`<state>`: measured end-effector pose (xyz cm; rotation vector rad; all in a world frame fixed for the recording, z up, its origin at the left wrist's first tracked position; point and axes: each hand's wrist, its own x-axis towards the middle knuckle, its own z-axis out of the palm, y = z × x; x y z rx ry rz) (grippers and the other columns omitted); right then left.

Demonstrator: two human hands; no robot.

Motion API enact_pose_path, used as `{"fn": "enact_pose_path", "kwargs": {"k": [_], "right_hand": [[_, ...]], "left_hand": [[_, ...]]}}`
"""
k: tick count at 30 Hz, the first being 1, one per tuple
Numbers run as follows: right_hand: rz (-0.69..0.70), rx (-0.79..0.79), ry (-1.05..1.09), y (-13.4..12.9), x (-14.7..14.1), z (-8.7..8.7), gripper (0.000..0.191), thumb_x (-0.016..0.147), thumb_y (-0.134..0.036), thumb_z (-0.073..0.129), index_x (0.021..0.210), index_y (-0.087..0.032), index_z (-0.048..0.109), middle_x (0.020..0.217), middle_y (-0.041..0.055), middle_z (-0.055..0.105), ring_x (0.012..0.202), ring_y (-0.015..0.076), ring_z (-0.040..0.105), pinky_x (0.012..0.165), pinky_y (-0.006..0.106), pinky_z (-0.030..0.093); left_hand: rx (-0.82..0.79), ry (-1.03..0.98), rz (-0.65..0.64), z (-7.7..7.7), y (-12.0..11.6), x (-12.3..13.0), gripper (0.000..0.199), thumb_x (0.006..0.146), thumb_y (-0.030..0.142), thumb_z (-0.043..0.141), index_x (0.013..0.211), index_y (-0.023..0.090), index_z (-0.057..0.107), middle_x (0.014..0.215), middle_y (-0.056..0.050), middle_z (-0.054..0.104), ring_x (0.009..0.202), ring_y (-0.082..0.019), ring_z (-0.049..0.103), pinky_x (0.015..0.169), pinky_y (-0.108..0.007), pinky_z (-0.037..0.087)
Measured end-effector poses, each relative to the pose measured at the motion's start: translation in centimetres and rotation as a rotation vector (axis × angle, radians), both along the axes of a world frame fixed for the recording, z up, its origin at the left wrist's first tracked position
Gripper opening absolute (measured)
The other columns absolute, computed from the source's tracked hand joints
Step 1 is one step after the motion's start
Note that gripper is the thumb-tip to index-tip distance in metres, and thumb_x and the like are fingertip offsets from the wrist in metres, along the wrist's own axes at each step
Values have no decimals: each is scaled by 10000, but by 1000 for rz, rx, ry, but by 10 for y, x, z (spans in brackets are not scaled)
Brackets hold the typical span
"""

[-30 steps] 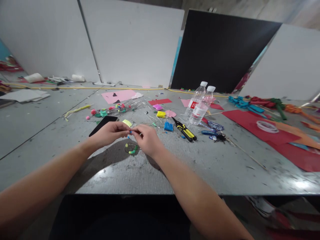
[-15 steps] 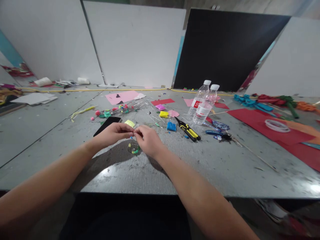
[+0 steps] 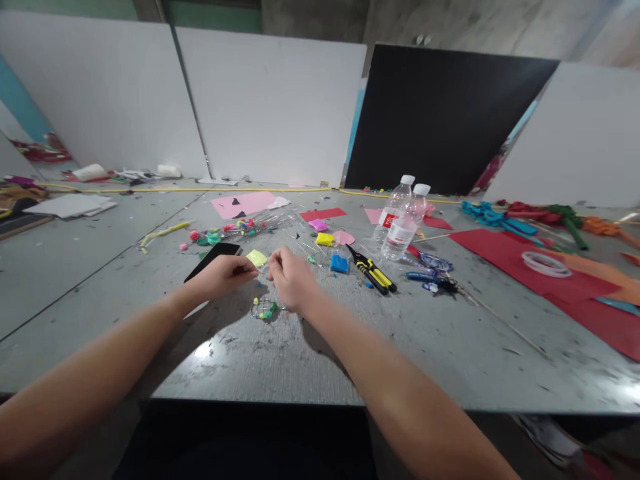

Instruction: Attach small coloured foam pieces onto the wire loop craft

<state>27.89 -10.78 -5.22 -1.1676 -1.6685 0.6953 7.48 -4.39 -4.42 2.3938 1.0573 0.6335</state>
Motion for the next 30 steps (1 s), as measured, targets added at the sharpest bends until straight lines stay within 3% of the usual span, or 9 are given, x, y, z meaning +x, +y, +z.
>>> {"fn": "enact_pose_path", "kwargs": {"k": [10,12,15,21,24,27,30], "right_hand": [[-56,-290,-202,20,-2,16,178,950,-107,549,827,-233,526,753,-10,700,649,146,645,631,261,442],[6,-268,-273,18,-7,21,168,947,-144,588,809,-232,547,740,-4,708,654,153,644,636,265,431],[-22,-160,-362,14,-12,24,137,957,-195,615,822,-217,607,784,19,735,710,162,653,653,266,408],[-111,-41,-426,22,1,3,176,992,-203,590,865,-187,710,860,73,782,864,210,710,773,302,457],[-133,-46,-317,31,11,-9,180,946,-110,582,876,-195,725,861,59,790,803,200,725,790,322,509],[-94,-23,-154,38,16,-16,210,866,-41,620,902,-210,740,866,47,796,857,215,755,855,371,557],[-71,-13,-92,37,15,-18,169,844,-68,662,861,-215,744,821,35,786,800,214,746,836,386,564]], "left_hand": [[-37,52,63,-8,-6,7,213,844,272,635,907,140,790,808,-93,755,727,-197,637,686,-307,428],[-35,70,75,-11,-5,9,242,834,252,639,956,128,808,781,-84,748,694,-188,622,674,-305,428],[-24,92,63,-15,-4,9,269,821,233,645,1000,132,818,741,-67,735,647,-167,595,657,-295,432],[37,124,56,-13,-3,7,265,832,246,651,1006,137,818,927,-132,797,755,-199,674,728,-317,495],[15,106,76,-9,-1,9,262,850,205,607,1005,156,813,996,-125,809,838,-205,706,781,-317,518],[9,67,92,-7,0,9,244,831,183,616,981,162,807,1006,-116,812,882,-209,716,810,-316,524],[36,47,89,-5,0,7,204,817,183,625,929,170,795,948,-95,803,841,-195,700,764,-298,512]]}}
